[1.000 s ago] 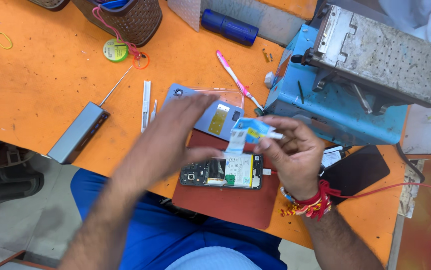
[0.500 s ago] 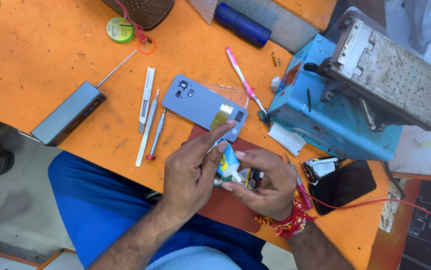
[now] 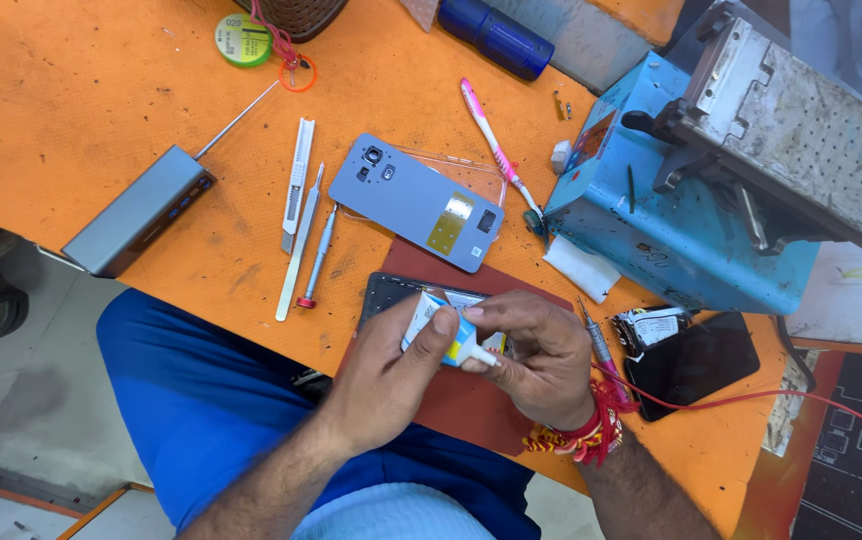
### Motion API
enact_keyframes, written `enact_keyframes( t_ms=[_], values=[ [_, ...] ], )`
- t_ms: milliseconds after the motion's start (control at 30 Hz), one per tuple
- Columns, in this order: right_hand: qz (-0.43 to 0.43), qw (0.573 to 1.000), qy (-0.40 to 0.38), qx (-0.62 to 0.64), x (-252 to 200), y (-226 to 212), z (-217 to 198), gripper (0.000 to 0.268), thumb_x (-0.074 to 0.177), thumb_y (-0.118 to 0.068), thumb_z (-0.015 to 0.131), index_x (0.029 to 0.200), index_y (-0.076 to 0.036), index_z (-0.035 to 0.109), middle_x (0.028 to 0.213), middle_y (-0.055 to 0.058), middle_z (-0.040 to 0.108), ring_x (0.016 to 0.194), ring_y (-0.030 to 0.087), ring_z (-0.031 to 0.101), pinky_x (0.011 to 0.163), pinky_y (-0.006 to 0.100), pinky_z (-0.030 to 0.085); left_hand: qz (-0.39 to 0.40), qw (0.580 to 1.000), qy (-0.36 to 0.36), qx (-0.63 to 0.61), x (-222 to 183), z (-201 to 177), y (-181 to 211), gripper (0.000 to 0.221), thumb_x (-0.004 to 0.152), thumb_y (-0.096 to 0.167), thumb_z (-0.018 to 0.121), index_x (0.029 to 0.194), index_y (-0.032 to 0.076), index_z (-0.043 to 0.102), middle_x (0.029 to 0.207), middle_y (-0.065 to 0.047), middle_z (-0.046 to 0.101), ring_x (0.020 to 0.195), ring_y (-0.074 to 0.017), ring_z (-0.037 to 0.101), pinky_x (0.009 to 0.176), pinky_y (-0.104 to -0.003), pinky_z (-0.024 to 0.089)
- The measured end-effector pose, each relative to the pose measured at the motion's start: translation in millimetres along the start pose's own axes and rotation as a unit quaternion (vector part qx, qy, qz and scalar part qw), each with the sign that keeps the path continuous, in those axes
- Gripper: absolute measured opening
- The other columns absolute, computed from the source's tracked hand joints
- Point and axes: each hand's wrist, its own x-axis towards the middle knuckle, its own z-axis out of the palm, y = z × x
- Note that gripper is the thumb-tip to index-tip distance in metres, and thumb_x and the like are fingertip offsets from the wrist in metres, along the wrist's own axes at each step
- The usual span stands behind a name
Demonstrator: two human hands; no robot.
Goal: The person unscrews and removes internal components from a mobile phone using a screwdriver and a plastic pry tool, then cleans the internal surface with a cloth.
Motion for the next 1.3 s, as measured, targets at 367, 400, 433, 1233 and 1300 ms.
enact_keyframes(
  t_ms=[367,400,433,1233,1300],
  values=[
    [-0.019,0.994,0.073,-0.074,3,-14,5,0.028,0.091,-0.005,0.083,0.113,0.001,0.068,0.112,0.009,0.064,0.099,0.012,0.066,0.086,0.026,0.058,-0.078,0.983,0.066,-0.152,-9,12,-21,0.062,0.106,0.059,0.038,0.084,0.007,0.064,0.069,0.002,0.051,0.064,-0.0061,0.043,0.056,-0.025,0.037],
    [-0.024,0.991,0.084,-0.098,3,-15,4,0.023,0.091,-0.002,0.082,0.11,0.001,0.068,0.11,0.01,0.066,0.1,0.013,0.066,0.086,0.026,0.056,-0.079,0.983,0.066,-0.151,-9,12,-20,0.062,0.106,0.059,0.038,0.084,0.007,0.064,0.069,0.002,0.051,0.064,-0.0061,0.043,0.056,-0.025,0.037],
    [-0.024,0.991,0.085,-0.097,4,-15,5,0.023,0.091,-0.002,0.082,0.11,0.001,0.068,0.11,0.01,0.066,0.1,0.013,0.066,0.086,0.026,0.056,-0.08,0.982,0.071,-0.154,-9,14,-20,0.061,0.105,0.058,0.04,0.086,0.006,0.064,0.07,0.002,0.052,0.065,-0.0062,0.045,0.056,-0.025,0.037],
    [-0.171,0.87,0.107,-0.45,7,-18,-2,0.025,0.087,-0.009,0.079,0.089,-0.005,0.054,0.084,0.007,0.055,0.068,0.015,0.06,0.056,0.029,0.05,0.053,0.991,0.089,0.086,-17,31,2,0.049,0.109,0.043,0.044,0.085,0.002,0.06,0.07,-0.008,0.055,0.063,-0.0219,0.061,0.057,-0.037,0.048],
    [-0.175,0.879,0.111,-0.429,7,-17,-2,0.024,0.086,-0.01,0.077,0.089,-0.004,0.054,0.084,0.006,0.055,0.07,0.015,0.06,0.06,0.029,0.051,0.058,0.992,0.082,0.074,-18,30,3,0.05,0.11,0.043,0.044,0.085,0.002,0.06,0.071,-0.008,0.055,0.063,-0.0217,0.061,0.058,-0.037,0.048]
  ],
)
